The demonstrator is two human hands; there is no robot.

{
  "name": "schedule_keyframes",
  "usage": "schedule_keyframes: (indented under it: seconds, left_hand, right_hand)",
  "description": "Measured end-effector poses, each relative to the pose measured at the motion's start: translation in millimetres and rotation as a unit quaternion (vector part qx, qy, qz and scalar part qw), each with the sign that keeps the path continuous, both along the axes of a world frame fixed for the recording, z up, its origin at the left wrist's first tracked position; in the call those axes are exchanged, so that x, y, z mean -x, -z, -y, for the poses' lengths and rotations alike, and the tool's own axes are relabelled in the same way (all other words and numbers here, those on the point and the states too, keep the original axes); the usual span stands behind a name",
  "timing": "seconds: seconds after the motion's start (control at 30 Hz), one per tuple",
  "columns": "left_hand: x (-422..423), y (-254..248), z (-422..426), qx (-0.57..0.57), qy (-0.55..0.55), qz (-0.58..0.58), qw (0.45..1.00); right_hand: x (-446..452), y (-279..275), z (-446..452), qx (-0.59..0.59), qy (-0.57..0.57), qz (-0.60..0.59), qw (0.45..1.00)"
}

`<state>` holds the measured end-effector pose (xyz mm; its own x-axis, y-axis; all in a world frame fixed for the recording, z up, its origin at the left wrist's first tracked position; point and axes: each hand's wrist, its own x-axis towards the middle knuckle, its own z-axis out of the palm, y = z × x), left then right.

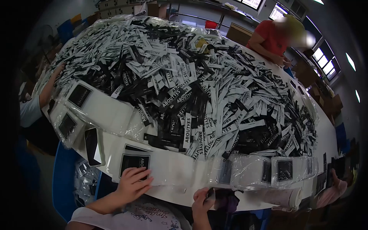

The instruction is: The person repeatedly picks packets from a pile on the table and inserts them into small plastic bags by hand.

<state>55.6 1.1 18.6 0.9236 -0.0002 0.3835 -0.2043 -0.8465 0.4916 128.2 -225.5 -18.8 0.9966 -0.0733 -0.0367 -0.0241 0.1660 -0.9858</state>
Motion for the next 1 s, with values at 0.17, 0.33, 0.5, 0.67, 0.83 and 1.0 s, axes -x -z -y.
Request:
schedule_keyframes:
  seconds: [0.17,0.33,0.5,0.67,0.83,1.0]
  left_hand:
    - [8,28,25,-0.061,0.111,0.0,0.992]
    - [7,9,21,0.014,0.029,0.057,0.998]
    - [-3,2,18,0.17,0.112,-0.017,0.979]
    - [-5,1,10,0.225,0.151,0.018,0.962]
    - [-4,-6,3,0.195,0.153,0.02,0.969]
    - [-5,-12,-6,0.087,0.043,-0.005,0.995]
  right_hand:
    - [2,-12,-40,0.147,-0.155,-0.017,0.977]
    - [17,-34,-49,0.15,-0.34,-0.032,0.928]
    - [19,-59,-49,0.244,-0.34,-0.007,0.908]
    - [10,-65,-43,0.11,-0.387,-0.045,0.914]
    - [-1,-41,-36,0.202,-0.39,-0.001,0.899]
    - [-23,-48,-40,-0.338,-0.225,0.065,0.911]
